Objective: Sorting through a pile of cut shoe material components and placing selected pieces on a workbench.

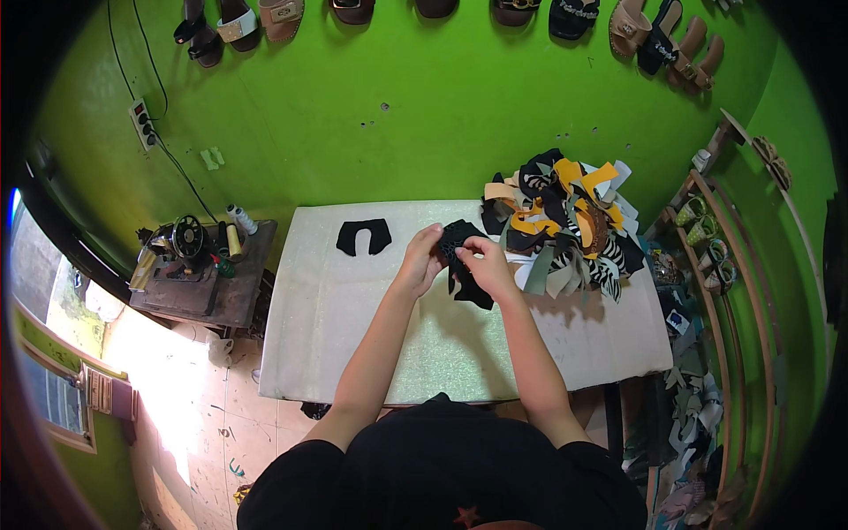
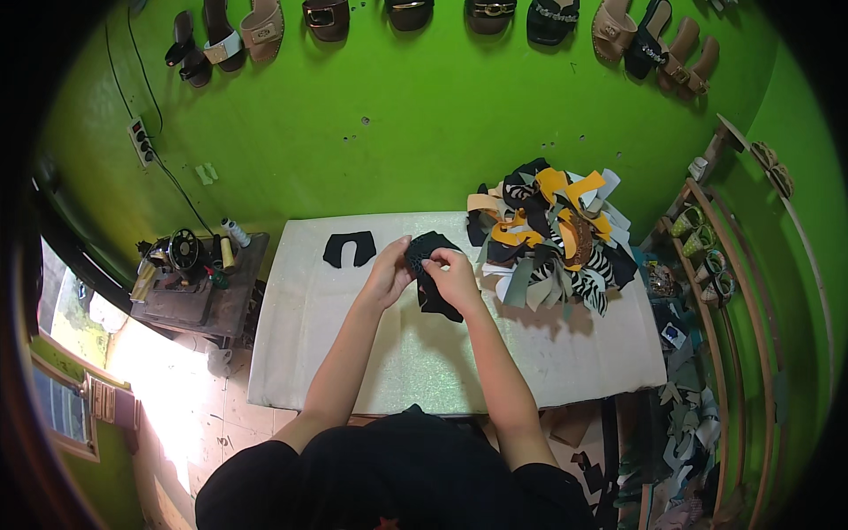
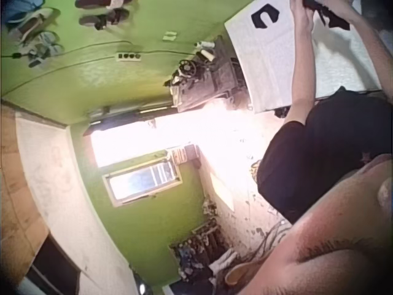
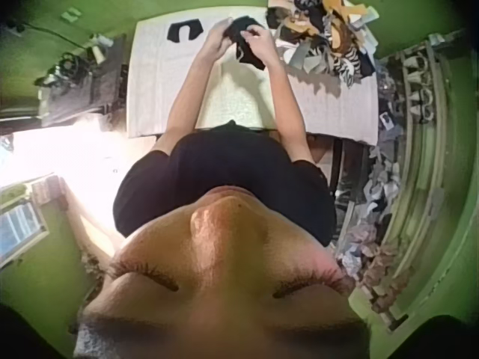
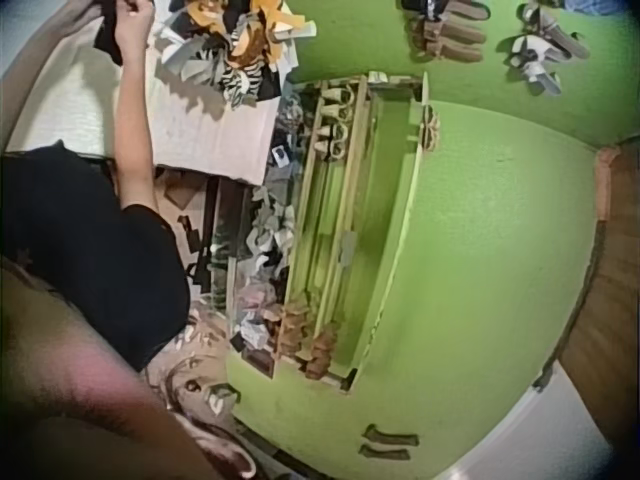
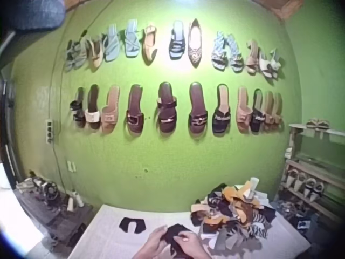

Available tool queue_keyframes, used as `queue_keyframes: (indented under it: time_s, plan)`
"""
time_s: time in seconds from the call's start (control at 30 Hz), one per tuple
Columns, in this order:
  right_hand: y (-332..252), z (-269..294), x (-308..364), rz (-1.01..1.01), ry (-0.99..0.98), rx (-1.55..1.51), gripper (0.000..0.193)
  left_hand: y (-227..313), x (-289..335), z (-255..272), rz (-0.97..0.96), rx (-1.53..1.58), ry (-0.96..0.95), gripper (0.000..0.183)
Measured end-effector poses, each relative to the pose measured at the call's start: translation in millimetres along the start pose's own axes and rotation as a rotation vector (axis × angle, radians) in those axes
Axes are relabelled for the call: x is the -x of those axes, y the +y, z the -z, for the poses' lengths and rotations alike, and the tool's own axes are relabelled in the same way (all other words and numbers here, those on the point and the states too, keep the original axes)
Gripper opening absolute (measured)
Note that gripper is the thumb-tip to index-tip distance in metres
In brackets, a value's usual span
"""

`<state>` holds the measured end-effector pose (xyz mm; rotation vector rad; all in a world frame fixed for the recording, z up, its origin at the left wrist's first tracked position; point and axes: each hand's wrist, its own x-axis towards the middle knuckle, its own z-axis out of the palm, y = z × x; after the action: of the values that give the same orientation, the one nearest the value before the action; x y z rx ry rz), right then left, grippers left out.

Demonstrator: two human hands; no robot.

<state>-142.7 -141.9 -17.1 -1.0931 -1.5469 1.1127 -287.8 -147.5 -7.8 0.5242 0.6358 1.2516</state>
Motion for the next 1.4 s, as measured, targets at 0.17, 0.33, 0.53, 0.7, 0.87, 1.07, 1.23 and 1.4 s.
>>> queue_keyframes:
  time_s: [0.17,0.33,0.53,0.7,0.87,1.07,1.23,1.4]
  plan:
    - [1.2,-25.4,5.7,0.033,0.27,0.053,0.02,0.8,4.6,15.9,-0.109,-0.244,-0.029,0.057]
    - [-8.3,-34.2,16.1,-0.05,0.173,0.093,0.022,5.6,-0.1,32.7,-0.113,-0.332,-0.011,0.037]
    - [-43.6,-23.4,9.7,0.386,0.429,0.618,0.03,20.1,11.2,27.9,-0.179,-0.646,-0.045,0.019]
    - [-50.5,-13.0,-5.8,0.437,0.13,0.768,0.026,33.3,16.8,18.7,-0.086,-0.796,-0.2,0.022]
    - [-42.7,-6.3,-27.3,0.211,-0.199,0.29,0.02,44.3,13.3,19.6,-0.085,-0.792,-0.237,0.023]
    - [-55.0,-4.5,-37.0,-0.01,-0.251,0.195,0.018,63.3,22.5,29.5,-0.091,-0.754,-0.216,0.025]
    - [-54.1,-8.6,-38.1,0.003,-0.164,0.134,0.018,68.7,23.4,53.8,0.021,-0.917,-0.287,0.029]
    - [-41.6,-6.0,-33.8,0.053,-0.08,0.074,0.021,69.9,32.7,50.9,-0.054,-0.824,-0.206,0.026]
